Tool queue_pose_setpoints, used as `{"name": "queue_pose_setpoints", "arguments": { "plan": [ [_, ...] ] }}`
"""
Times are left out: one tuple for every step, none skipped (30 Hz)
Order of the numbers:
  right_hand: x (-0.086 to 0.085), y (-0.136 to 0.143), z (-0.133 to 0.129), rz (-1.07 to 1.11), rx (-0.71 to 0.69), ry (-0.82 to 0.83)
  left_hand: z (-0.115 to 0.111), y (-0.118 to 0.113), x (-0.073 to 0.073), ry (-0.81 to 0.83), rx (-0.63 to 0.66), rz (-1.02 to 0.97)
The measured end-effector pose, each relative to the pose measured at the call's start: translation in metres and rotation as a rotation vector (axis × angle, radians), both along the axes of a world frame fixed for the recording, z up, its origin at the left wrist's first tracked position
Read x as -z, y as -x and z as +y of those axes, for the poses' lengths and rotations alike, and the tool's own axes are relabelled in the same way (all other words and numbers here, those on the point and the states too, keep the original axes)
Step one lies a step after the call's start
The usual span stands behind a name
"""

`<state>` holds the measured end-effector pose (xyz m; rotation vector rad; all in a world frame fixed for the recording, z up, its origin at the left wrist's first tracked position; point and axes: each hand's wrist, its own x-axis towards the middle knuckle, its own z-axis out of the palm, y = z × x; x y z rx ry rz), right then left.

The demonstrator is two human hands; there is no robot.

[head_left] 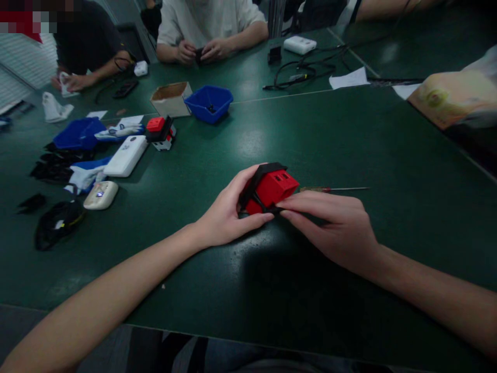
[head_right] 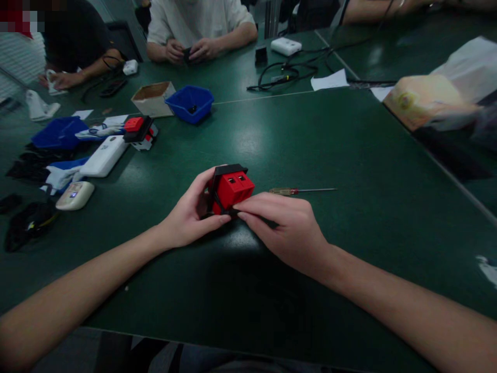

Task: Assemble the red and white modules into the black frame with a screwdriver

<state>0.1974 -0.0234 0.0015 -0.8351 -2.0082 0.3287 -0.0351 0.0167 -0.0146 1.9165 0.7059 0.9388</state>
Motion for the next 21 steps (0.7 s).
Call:
{"name": "queue_pose_setpoints", "arguments": {
  "plan": [
    [0.000, 0.000, 0.000, 0.011, 0.009, 0.010, 0.000, -0.001, 0.001, 0.020, -0.008, -0.014],
    [0.000, 0.000, 0.001, 0.021, 0.020, 0.021, 0.000, -0.001, 0.001, 0.038, -0.016, -0.036],
    [0.000, 0.000, 0.002, 0.032, 0.031, 0.031, 0.000, -0.002, 0.002, 0.053, -0.023, -0.062],
    [0.000, -0.001, 0.002, 0.040, 0.042, 0.044, 0.000, -0.003, 0.002, 0.066, -0.027, -0.089],
    [0.000, -0.001, 0.003, 0.045, 0.054, 0.060, 0.000, -0.004, 0.002, 0.078, -0.028, -0.114],
    [0.000, -0.001, 0.003, 0.050, 0.065, 0.075, 0.000, -0.005, 0.001, 0.088, -0.027, -0.133],
    [0.000, -0.001, 0.004, 0.055, 0.074, 0.093, 0.000, -0.006, 0.000, 0.095, -0.024, -0.148],
    [0.000, -0.001, 0.004, 0.061, 0.081, 0.114, 0.000, -0.006, -0.001, 0.100, -0.022, -0.155],
    [0.000, -0.002, 0.004, 0.068, 0.088, 0.137, -0.001, -0.007, -0.002, 0.105, -0.019, -0.156],
    [0.001, -0.002, 0.004, 0.073, 0.095, 0.160, -0.001, -0.007, -0.003, 0.110, -0.018, -0.151],
    [0.001, -0.002, 0.005, 0.078, 0.100, 0.181, -0.002, -0.007, -0.004, 0.115, -0.021, -0.142],
    [0.001, -0.002, 0.005, 0.082, 0.104, 0.200, -0.003, -0.007, -0.005, 0.119, -0.026, -0.130],
    [0.002, -0.002, 0.005, 0.085, 0.106, 0.220, -0.003, -0.007, -0.006, 0.123, -0.032, -0.118],
    [0.002, -0.002, 0.006, 0.090, 0.108, 0.239, -0.004, -0.006, -0.007, 0.126, -0.038, -0.108],
    [0.002, -0.002, 0.006, 0.098, 0.109, 0.258, -0.004, -0.006, -0.007, 0.127, -0.043, -0.103],
    [0.002, -0.002, 0.006, 0.109, 0.109, 0.278, -0.004, -0.006, -0.007, 0.129, -0.048, -0.103],
    [0.002, -0.001, 0.007, 0.122, 0.109, 0.298, -0.004, -0.007, -0.008, 0.134, -0.048, -0.106],
    [0.002, -0.001, 0.007, 0.133, 0.109, 0.319, -0.004, -0.007, -0.008, 0.141, -0.047, -0.112],
    [0.002, 0.000, 0.007, 0.143, 0.110, 0.339, -0.004, -0.007, -0.008, 0.147, -0.046, -0.122],
    [0.002, 0.000, 0.007, 0.151, 0.113, 0.355, -0.004, -0.007, -0.008, 0.153, -0.046, -0.129],
    [0.002, 0.000, 0.007, 0.155, 0.117, 0.368, -0.004, -0.007, -0.008, 0.157, -0.046, -0.134]
  ]
}}
